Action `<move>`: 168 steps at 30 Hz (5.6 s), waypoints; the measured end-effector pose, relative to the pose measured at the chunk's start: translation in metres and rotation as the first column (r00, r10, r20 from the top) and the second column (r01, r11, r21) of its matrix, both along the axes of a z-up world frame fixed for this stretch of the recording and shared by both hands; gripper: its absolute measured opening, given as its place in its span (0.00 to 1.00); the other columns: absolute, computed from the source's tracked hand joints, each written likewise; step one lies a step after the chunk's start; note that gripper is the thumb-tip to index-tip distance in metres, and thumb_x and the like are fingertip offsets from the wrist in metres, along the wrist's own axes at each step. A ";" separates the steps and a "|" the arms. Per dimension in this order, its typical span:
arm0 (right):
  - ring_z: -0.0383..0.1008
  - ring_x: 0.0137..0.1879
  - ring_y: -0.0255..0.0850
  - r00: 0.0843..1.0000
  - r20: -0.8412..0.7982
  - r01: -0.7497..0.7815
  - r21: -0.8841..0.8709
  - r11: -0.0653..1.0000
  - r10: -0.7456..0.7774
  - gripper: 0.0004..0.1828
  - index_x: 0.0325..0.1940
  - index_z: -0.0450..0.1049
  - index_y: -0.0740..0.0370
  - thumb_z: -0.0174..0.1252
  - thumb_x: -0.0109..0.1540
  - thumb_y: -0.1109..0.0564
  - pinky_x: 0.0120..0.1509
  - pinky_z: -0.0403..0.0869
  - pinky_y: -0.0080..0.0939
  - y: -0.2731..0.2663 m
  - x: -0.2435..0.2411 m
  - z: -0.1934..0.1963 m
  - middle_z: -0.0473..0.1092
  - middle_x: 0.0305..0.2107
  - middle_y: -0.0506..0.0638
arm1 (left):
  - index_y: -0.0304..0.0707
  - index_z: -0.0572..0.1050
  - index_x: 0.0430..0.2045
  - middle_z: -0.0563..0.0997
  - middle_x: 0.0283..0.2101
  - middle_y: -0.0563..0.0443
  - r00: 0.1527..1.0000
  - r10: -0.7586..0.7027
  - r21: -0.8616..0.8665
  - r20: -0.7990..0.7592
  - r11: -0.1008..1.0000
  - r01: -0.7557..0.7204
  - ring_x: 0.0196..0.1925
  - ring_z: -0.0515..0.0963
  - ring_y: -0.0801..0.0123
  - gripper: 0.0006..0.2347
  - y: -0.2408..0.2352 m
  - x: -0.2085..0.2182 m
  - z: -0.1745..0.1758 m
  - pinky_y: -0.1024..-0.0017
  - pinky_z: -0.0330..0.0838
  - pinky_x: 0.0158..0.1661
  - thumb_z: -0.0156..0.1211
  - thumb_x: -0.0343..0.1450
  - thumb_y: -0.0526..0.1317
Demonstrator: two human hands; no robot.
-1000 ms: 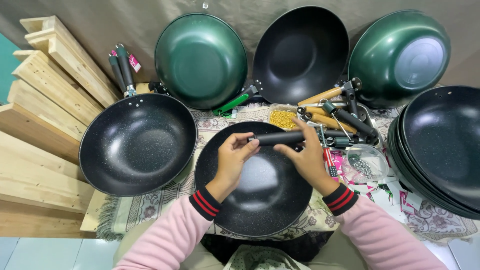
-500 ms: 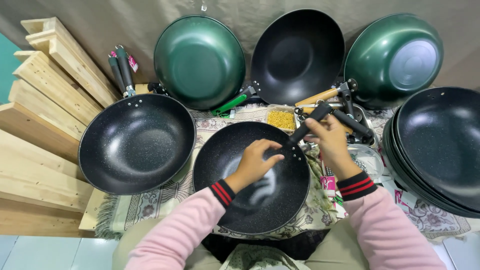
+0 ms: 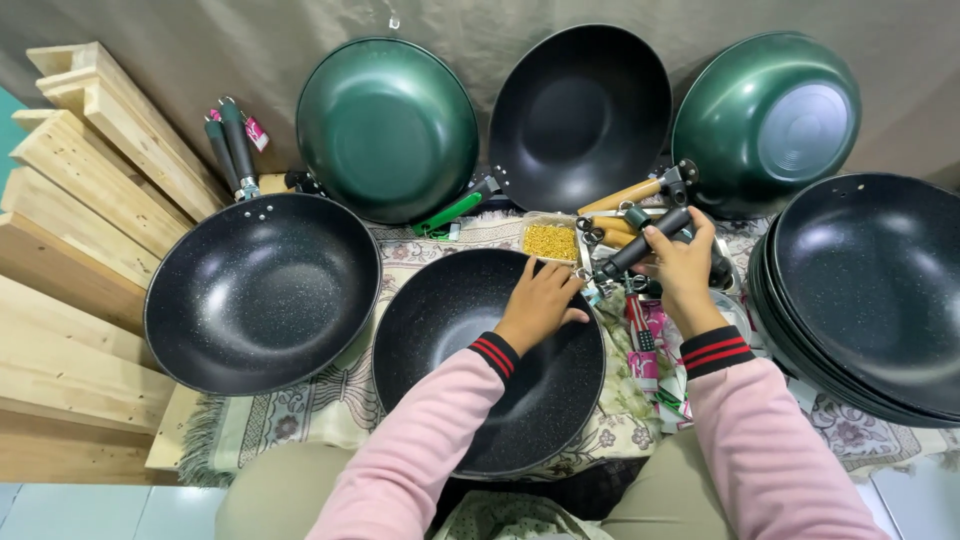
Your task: Assembling a wok handle using a screwdriver and then cleaning the wok with a cloth.
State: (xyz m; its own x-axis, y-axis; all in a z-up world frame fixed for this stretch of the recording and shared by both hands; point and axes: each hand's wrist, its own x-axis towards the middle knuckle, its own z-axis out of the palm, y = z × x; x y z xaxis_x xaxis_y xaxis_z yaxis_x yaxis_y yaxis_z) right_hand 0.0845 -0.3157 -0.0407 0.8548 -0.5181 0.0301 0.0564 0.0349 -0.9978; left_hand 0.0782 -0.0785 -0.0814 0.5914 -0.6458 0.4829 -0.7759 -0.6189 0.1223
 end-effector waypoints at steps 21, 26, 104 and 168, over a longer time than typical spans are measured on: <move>0.81 0.36 0.57 0.997 -0.015 -0.071 -0.020 0.997 0.071 0.40 0.78 0.46 0.52 0.60 0.68 0.60 0.36 0.86 0.54 0.049 0.007 -0.023 0.69 0.40 0.64 | 0.36 0.82 0.38 0.77 0.31 0.45 0.894 0.227 -0.240 -0.386 0.911 -0.335 0.44 0.73 0.52 0.22 0.019 -0.039 0.021 0.42 0.44 0.65 0.65 0.67 0.57; 0.81 0.36 0.54 0.994 -0.036 -0.099 -0.006 0.995 0.098 0.40 0.79 0.44 0.56 0.59 0.69 0.60 0.36 0.86 0.51 0.045 0.010 -0.029 0.70 0.39 0.63 | 0.34 0.80 0.42 0.77 0.30 0.47 0.876 0.244 -0.278 -0.416 0.883 -0.378 0.46 0.73 0.55 0.20 0.005 -0.042 0.016 0.36 0.32 0.66 0.64 0.69 0.54; 0.80 0.52 0.56 0.836 -0.549 -0.540 -0.821 0.187 0.006 0.15 0.43 0.86 0.48 0.66 0.55 0.61 0.55 0.79 0.53 -0.043 0.001 -0.012 0.78 0.42 0.57 | 0.42 0.75 0.41 0.72 0.46 0.46 0.986 0.142 -0.417 0.088 0.904 -0.093 0.52 0.72 0.53 0.11 -0.047 -0.035 0.028 0.51 0.61 0.55 0.64 0.67 0.41; 0.79 0.46 0.37 0.878 0.102 -0.478 0.177 0.860 0.467 0.23 0.58 0.77 0.64 0.49 0.72 0.45 0.50 0.79 0.41 0.145 -0.097 0.079 0.78 0.39 0.53 | 0.41 0.80 0.21 0.80 0.15 0.55 0.851 -0.213 -0.664 -0.480 0.723 -0.194 0.17 0.80 0.71 0.07 0.073 -0.092 0.098 0.79 0.72 0.22 0.63 0.71 0.36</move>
State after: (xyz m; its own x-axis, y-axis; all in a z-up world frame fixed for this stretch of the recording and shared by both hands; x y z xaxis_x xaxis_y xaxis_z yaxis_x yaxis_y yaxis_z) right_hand -0.0124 -0.1709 0.0383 0.9983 -0.0528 0.0249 0.0378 0.2601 -0.9648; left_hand -0.0141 -0.0053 0.0170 0.8641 -0.2748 0.4217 -0.4806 -0.2017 0.8534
